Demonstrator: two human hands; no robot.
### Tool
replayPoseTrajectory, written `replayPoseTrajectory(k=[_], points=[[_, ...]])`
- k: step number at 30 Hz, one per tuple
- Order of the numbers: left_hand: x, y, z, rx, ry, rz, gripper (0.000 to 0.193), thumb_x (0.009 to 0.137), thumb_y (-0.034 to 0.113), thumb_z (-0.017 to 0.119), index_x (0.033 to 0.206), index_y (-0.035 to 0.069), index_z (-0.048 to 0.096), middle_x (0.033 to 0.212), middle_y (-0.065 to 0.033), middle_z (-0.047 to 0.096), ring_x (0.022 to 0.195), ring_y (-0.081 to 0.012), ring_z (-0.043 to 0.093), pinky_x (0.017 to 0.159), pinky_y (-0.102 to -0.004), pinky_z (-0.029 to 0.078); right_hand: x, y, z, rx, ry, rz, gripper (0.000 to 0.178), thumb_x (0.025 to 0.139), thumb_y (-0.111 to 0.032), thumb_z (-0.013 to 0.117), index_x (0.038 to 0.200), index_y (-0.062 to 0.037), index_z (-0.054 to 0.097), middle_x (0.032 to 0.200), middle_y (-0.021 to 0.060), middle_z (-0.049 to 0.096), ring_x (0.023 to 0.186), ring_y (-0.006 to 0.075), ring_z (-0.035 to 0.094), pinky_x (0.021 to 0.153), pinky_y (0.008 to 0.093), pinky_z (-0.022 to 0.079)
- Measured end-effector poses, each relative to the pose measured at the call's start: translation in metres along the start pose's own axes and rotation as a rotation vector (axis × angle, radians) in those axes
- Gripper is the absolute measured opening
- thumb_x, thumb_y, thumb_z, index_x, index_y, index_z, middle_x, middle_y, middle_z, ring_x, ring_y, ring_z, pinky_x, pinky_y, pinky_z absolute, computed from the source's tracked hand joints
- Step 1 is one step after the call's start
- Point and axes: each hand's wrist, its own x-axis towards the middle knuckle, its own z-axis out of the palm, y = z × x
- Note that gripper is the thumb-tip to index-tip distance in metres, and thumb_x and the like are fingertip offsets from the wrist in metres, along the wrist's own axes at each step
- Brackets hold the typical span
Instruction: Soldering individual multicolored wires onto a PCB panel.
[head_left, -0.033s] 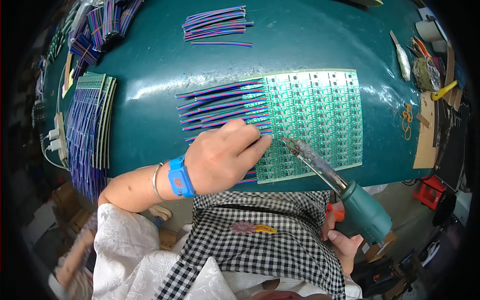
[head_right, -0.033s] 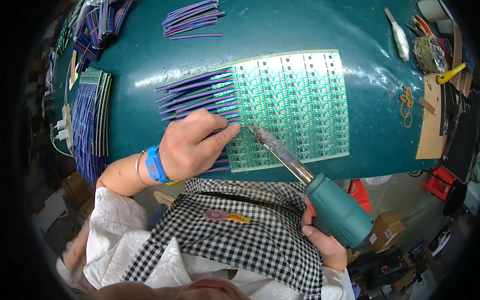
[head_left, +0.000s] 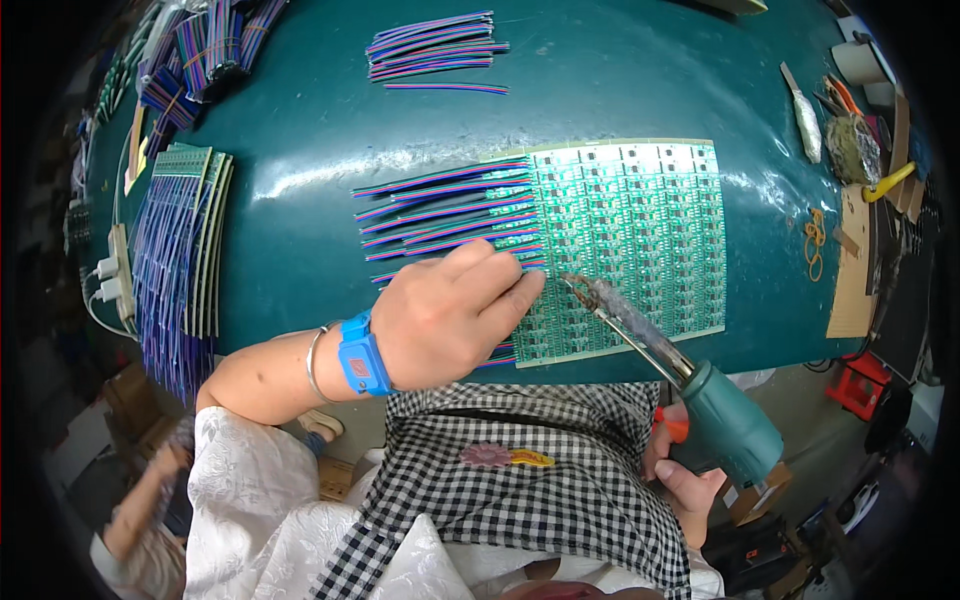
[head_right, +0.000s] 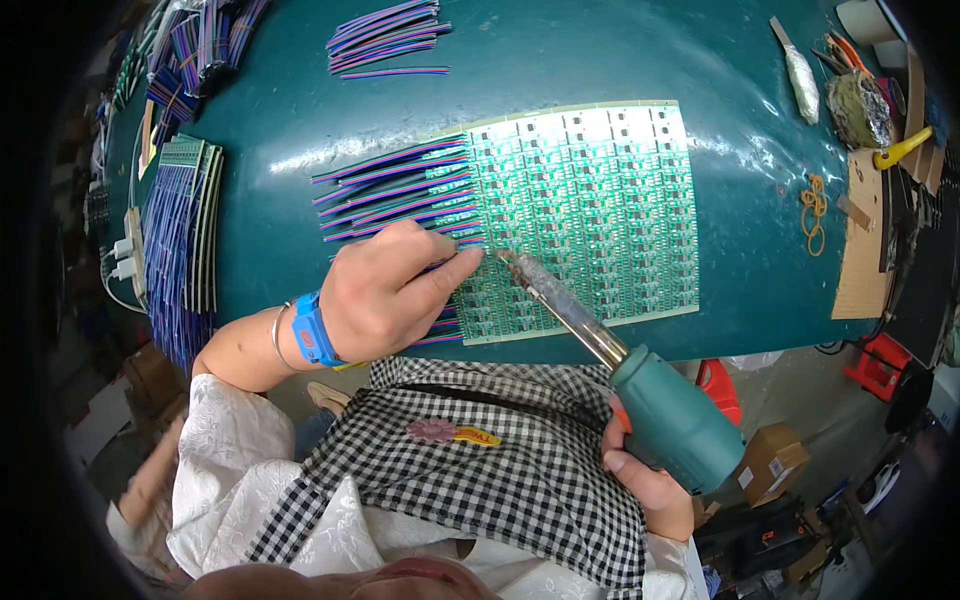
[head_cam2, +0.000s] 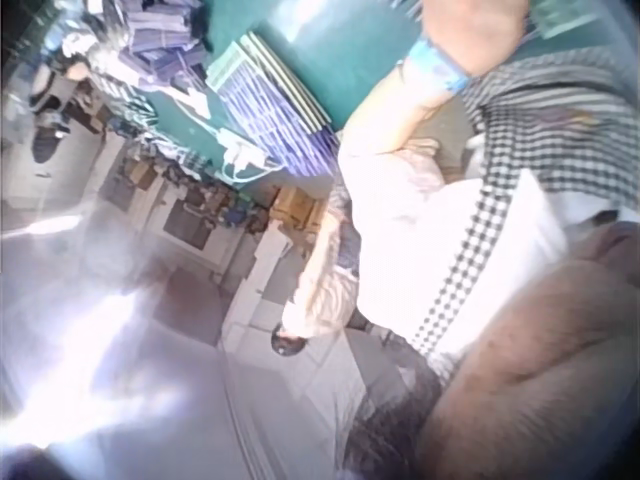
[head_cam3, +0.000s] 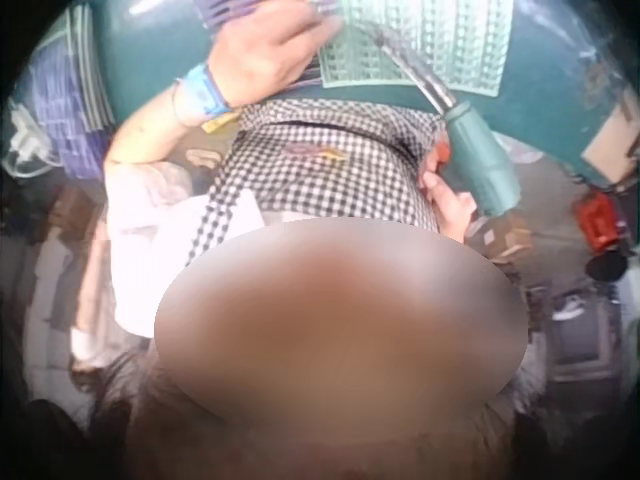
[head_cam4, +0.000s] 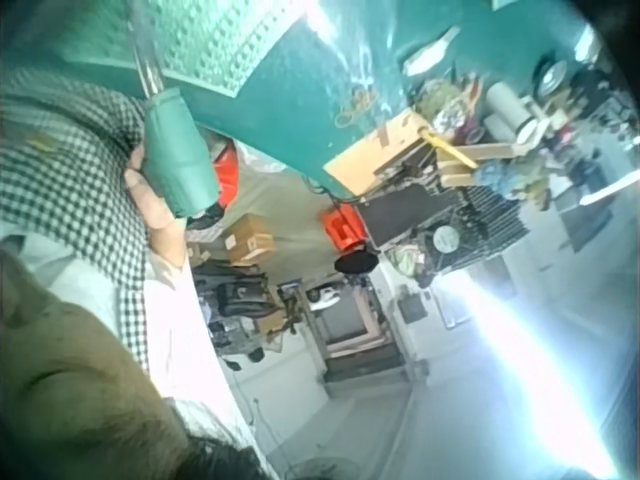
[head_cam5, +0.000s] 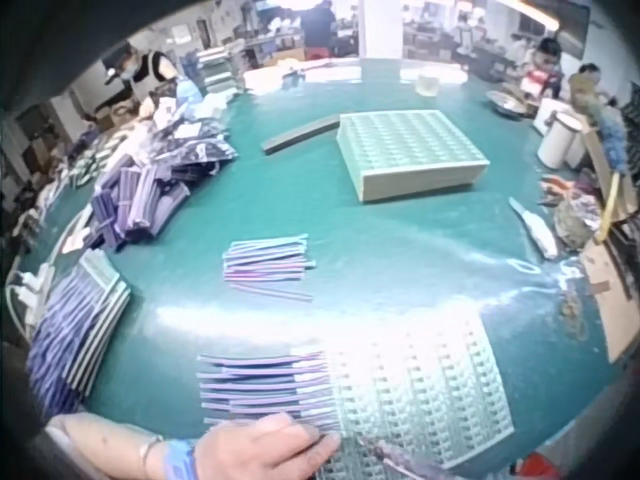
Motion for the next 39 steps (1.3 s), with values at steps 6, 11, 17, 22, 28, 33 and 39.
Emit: replayPoseTrajectory(k=[6, 11, 17, 22, 28, 33, 39], points=[[0.001, 0.003, -0.003, 0.056, -0.035, 0.007, 0.044, 0.063, 0.002, 0.066, 0.106, -0.008, 0.067, 0.088, -0.0118, 0.058, 0.069, -0.0246, 0.058, 0.054, -0.0337, 0.049, 0.006, -0.008, 0.003, 0.057, -0.073, 0.067, 0.056, 0.071, 0.006, 0.065, 0.126, 0.0038, 0.053, 0.073, 0.0086, 0.057, 0.066, 0.016, 0.056, 0.061, 0.0287, 0.046], [0.002, 0.001, -0.003, 0.025, -0.037, 0.003, 0.044, 0.063, 0.002, 0.066, 0.106, -0.007, 0.067, 0.088, -0.0116, 0.058, 0.069, -0.0242, 0.058, 0.054, -0.0339, 0.049, 0.005, -0.007, 0.006, 0.051, -0.066, 0.07, 0.053, 0.073, 0.007, 0.064, 0.124, 0.0035, 0.053, 0.074, 0.0075, 0.056, 0.066, 0.0159, 0.056, 0.062, 0.0286, 0.047], [0.001, 0.002, -0.002, 0.064, -0.033, 0.012, 0.045, 0.062, 0.003, 0.066, 0.106, -0.007, 0.067, 0.088, -0.0116, 0.058, 0.068, -0.0236, 0.058, 0.052, -0.033, 0.048, 0.01, -0.003, 0.01, 0.013, 0.004, 0.059, 0.045, 0.068, -0.003, 0.07, 0.107, 0.0038, 0.049, 0.071, 0.0106, 0.051, 0.053, 0.0199, 0.052, 0.047, 0.0304, 0.045], [0.003, 0.003, -0.004, 0.09, -0.036, 0.027, 0.048, 0.059, 0.004, 0.065, 0.106, -0.008, 0.067, 0.088, -0.0115, 0.058, 0.067, -0.0226, 0.057, 0.049, -0.0322, 0.048, 0.009, 0.006, 0.002, -0.086, -0.027, 0.015, 0.041, 0.068, -0.001, 0.07, 0.102, 0.0029, 0.048, 0.072, 0.0107, 0.05, 0.053, 0.0201, 0.052, 0.046, 0.0311, 0.046], [0.003, 0.005, -0.004, 0.104, -0.038, 0.022, 0.05, 0.057, 0.005, 0.063, 0.105, -0.009, 0.067, 0.086, -0.0109, 0.057, 0.066, -0.0219, 0.056, 0.047, -0.0311, 0.047, 0.006, 0.003, 0.01, 0.01, 0.059, 0.004, 0.042, 0.069, -0.002, 0.071, 0.104, 0.0036, 0.048, 0.071, 0.0108, 0.051, 0.051, 0.0195, 0.052, 0.044, 0.0308, 0.046], [0.003, 0.006, -0.004, 0.117, -0.041, 0.018, 0.05, 0.057, 0.006, 0.062, 0.105, -0.01, 0.067, 0.085, -0.0107, 0.057, 0.066, -0.0211, 0.055, 0.047, -0.0308, 0.047, 0.009, -0.011, 0.02, 0.062, 0.114, 0.032, 0.043, 0.07, -0.007, 0.073, 0.103, 0.0065, 0.048, 0.067, 0.0103, 0.052, 0.047, 0.0185, 0.052, 0.041, 0.0308, 0.045], [0.003, 0.005, -0.002, 0.114, -0.038, 0.023, 0.05, 0.057, 0.006, 0.062, 0.104, -0.009, 0.067, 0.084, -0.0108, 0.057, 0.065, -0.0207, 0.054, 0.047, -0.0308, 0.047, 0.008, -0.004, 0.012, 0.011, 0.076, 0.066, 0.039, 0.067, -0.005, 0.072, 0.098, 0.0041, 0.049, 0.07, 0.0107, 0.051, 0.047, 0.0183, 0.051, 0.043, 0.0306, 0.046]])
